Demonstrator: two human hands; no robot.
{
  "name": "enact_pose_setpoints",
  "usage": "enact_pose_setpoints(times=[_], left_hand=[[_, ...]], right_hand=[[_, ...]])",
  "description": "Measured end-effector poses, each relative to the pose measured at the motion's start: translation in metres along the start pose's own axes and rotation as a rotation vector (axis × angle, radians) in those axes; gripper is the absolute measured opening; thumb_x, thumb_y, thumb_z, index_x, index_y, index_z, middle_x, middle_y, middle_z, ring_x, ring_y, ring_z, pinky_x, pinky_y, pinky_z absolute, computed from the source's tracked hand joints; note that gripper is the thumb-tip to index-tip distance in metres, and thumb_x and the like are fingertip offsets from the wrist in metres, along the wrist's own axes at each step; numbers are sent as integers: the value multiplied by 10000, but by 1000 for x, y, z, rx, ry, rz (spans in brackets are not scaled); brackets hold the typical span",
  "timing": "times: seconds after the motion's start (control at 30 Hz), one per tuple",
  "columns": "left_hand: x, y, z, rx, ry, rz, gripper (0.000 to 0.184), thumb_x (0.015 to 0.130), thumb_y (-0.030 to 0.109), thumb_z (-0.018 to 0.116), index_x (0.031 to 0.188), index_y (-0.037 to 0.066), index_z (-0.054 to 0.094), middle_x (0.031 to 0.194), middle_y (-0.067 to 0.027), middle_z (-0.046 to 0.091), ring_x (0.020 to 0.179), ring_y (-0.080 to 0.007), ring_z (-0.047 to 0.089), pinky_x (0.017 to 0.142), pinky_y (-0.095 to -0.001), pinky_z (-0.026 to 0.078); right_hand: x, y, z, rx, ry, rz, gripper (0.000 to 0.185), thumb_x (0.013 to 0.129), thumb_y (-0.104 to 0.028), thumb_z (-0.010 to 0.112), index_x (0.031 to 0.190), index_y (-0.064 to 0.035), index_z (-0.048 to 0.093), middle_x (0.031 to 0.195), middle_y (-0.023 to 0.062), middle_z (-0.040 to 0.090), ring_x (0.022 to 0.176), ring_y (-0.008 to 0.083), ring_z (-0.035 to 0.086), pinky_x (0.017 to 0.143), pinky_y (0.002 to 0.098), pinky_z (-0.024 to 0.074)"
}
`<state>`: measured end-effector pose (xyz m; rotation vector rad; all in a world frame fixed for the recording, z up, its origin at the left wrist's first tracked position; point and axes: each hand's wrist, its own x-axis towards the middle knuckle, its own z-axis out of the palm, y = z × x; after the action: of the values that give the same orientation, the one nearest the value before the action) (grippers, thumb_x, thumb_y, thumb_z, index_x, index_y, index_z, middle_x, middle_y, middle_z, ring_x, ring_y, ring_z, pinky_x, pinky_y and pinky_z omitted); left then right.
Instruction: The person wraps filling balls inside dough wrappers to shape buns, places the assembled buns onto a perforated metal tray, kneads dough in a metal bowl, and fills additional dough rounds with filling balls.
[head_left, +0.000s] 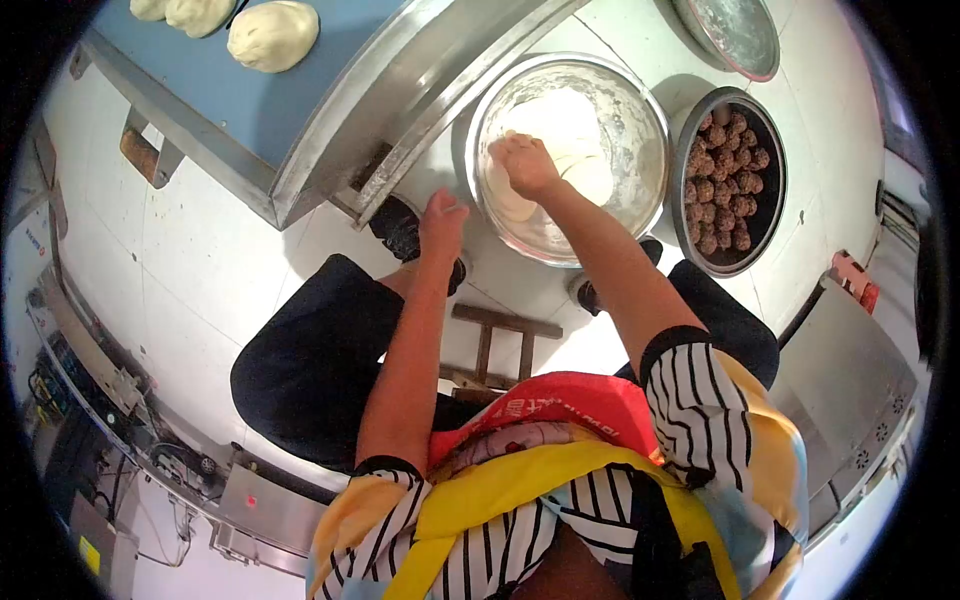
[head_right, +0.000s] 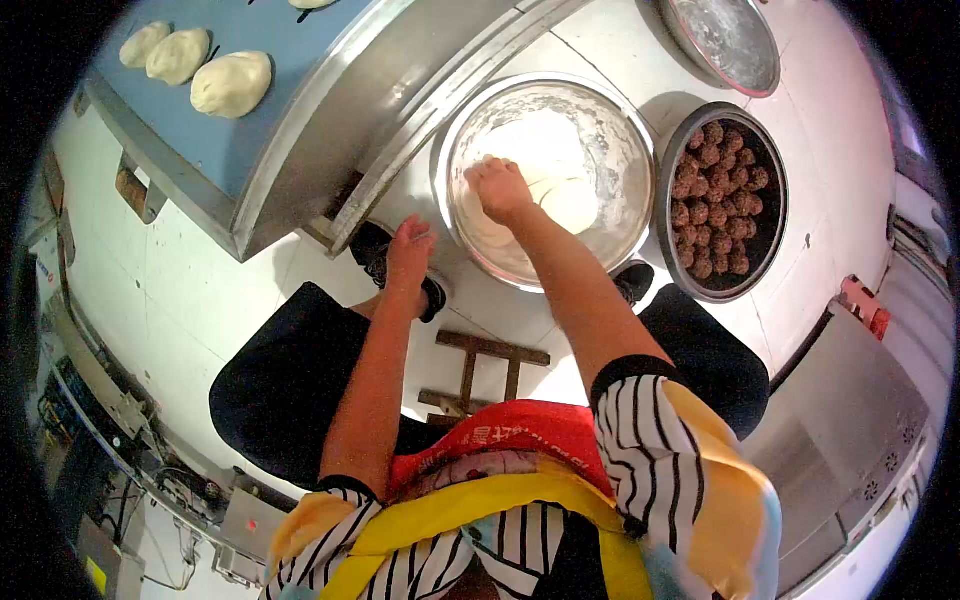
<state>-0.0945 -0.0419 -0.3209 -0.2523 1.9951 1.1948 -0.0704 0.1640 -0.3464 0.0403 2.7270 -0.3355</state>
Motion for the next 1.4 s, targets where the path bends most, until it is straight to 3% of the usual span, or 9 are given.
enact_pose_setpoints(times=[0.1, 0.4, 0.77, 0.9, 1.07, 1.17, 1.23, 1.3, 1.4], left_hand=[[1, 0, -7, 46, -41, -5, 512, 828, 97, 601, 1311, 9, 456, 1164, -105, 589, 890, -166, 582, 735, -275, 472], [-7, 12, -8, -15, -65, 66, 442, 846, 127, 610, 1260, 15, 503, 1145, -98, 583, 868, -171, 577, 729, -304, 476], [-8, 29, 12, 6, -64, 155, 344, 837, 129, 616, 1161, 20, 574, 1009, -62, 616, 837, -147, 558, 728, -281, 460], [-17, 53, 20, 27, -45, 233, 395, 796, 174, 609, 1145, -9, 582, 1063, -158, 636, 987, -261, 603, 869, -354, 456], [-35, 105, 33, 7, -137, 381, 414, 858, 233, 599, 1183, -20, 554, 1112, -174, 615, 1032, -263, 590, 899, -363, 449], [-52, 144, 52, -413, -316, 158, 545, 924, 340, 535, 1305, -37, 431, 1242, -219, 534, 1124, -302, 550, 972, -398, 428], [-74, 167, 65, -688, -638, 56, 825, 914, 603, 391, 1413, -37, 248, 1414, -246, 343, 1322, -346, 343, 1088, -462, 296], [-116, 206, 83, -1206, -943, -50, 831, 912, 606, 389, 1415, -38, 241, 1438, -218, 320, 1347, -335, 296, 1109, -467, 254], [-170, 241, 90, -1244, -1318, 137, 711, 932, 503, 457, 1380, -32, 325, 1378, -168, 408, 1272, -300, 401, 1063, -443, 332]], right_hand=[[-12, 6, -2, 1, 6, -108, 364, 802, -104, 529, 1166, -99, 521, 1164, 96, 559, 1112, 281, 485, 915, 442, 391], [-111, 68, 26, 219, 265, 686, 642, 684, -150, 729, 1275, -153, 478, 1272, 76, 506, 1192, 272, 441, 970, 476, 368], [-101, 96, 10, -11, -82, 383, 558, 728, -256, 704, 1228, -93, 516, 1138, 106, 576, 1144, 258, 492, 1011, 462, 319], [-103, 87, -5, 34, -247, 522, 427, 785, -258, 641, 1163, -70, 577, 1035, 130, 626, 1061, 285, 557, 990, 439, 358], [-141, 71, -116, 730, -279, 696, 431, 870, -274, 610, 1227, -41, 547, 1064, 126, 640, 1025, 264, 603, 908, 420, 460], [-179, 74, -163, 1743, 50, 665, 450, 881, -169, 630, 1277, 3, 501, 1096, 96, 637, 918, 183, 626, 772, 339, 518], [-207, 49, -215, 1971, 265, 374, 466, 874, -196, 640, 1250, 44, 503, 1171, 102, 603, 1045, 210, 595, 903, 353, 484], [-227, 23, -256, 1585, 396, 527, 405, 853, -176, 653, 1198, 13, 561, 1029, 69, 641, 895, 144, 591, 754, 289, 489], [-251, 10, -266, 1246, 646, 427, 302, 822, -165, 676, 1072, -2, 630, 869, 32, 625, 755, 99, 543, 652, 244, 437]])
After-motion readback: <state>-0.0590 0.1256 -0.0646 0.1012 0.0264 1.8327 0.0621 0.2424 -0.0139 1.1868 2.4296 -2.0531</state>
